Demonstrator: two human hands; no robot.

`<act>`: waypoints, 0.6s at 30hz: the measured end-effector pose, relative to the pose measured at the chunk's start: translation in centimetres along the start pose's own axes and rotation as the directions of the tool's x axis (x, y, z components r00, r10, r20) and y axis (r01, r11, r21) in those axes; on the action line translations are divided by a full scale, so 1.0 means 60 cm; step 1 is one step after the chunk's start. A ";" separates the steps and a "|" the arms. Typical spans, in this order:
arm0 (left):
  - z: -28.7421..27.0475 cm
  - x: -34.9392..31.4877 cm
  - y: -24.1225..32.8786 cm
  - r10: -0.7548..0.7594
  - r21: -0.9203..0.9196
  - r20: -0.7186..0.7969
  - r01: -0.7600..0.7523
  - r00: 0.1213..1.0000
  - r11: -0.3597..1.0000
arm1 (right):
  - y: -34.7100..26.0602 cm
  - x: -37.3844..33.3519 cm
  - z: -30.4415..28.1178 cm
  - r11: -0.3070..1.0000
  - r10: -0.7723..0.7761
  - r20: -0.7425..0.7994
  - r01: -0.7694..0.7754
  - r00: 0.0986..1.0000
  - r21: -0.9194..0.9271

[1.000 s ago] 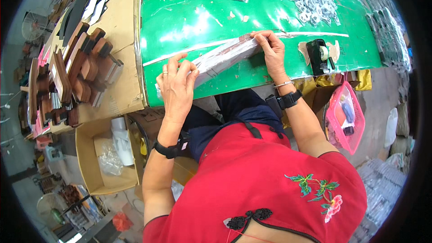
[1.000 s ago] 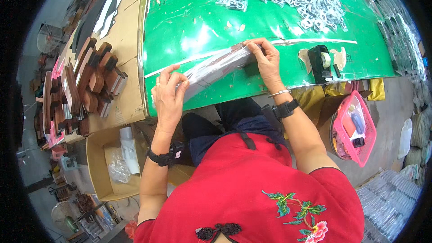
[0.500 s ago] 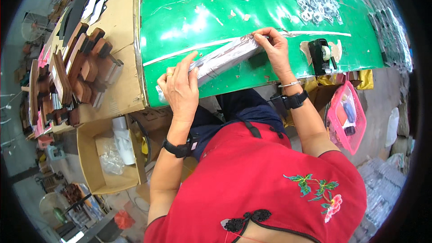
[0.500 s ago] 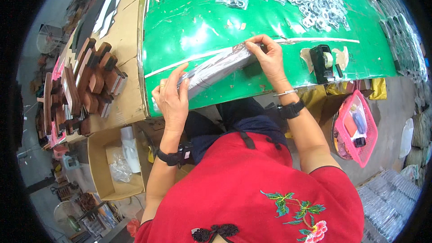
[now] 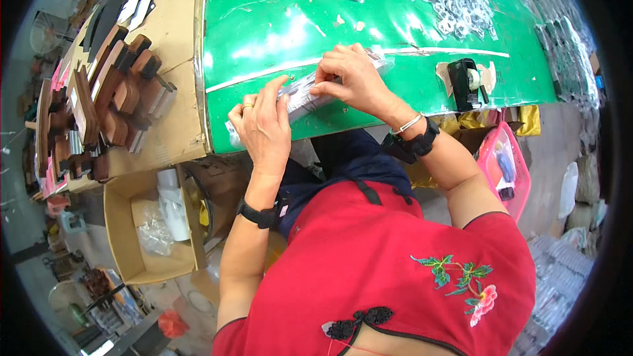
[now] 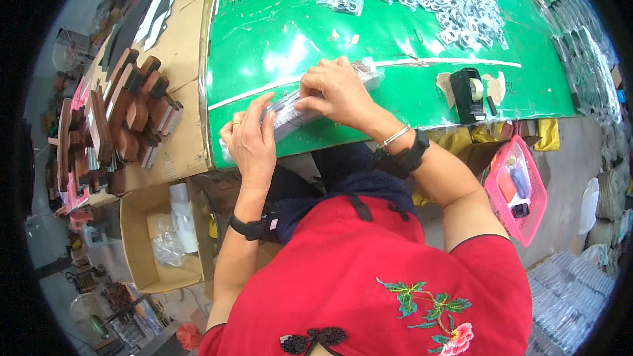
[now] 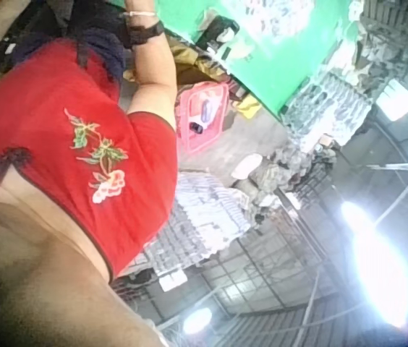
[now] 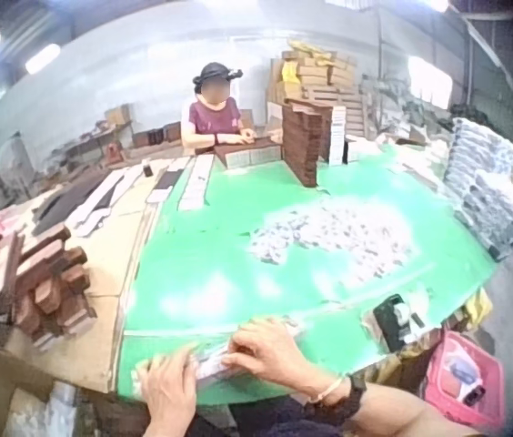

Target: Packaging wooden furniture components into plastic bags and sealing them with tape using a dispenser.

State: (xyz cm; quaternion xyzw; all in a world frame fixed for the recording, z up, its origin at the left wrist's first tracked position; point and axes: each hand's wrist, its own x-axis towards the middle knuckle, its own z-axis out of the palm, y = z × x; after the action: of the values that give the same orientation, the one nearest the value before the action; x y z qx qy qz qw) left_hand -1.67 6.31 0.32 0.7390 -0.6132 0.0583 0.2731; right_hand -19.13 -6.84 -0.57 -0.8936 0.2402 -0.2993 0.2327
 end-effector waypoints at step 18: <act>0.002 -0.003 0.005 -0.044 -0.040 -0.033 0.043 0.998 0.998 | 0.016 0.023 0.006 0.993 0.075 0.087 -0.083 0.993 0.087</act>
State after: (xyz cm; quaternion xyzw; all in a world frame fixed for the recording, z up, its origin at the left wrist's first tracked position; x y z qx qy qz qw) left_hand -2.05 6.38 0.24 0.7455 -0.5934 0.0530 0.2989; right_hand -18.21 -8.30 -0.76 -0.8837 0.2518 -0.2630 0.2942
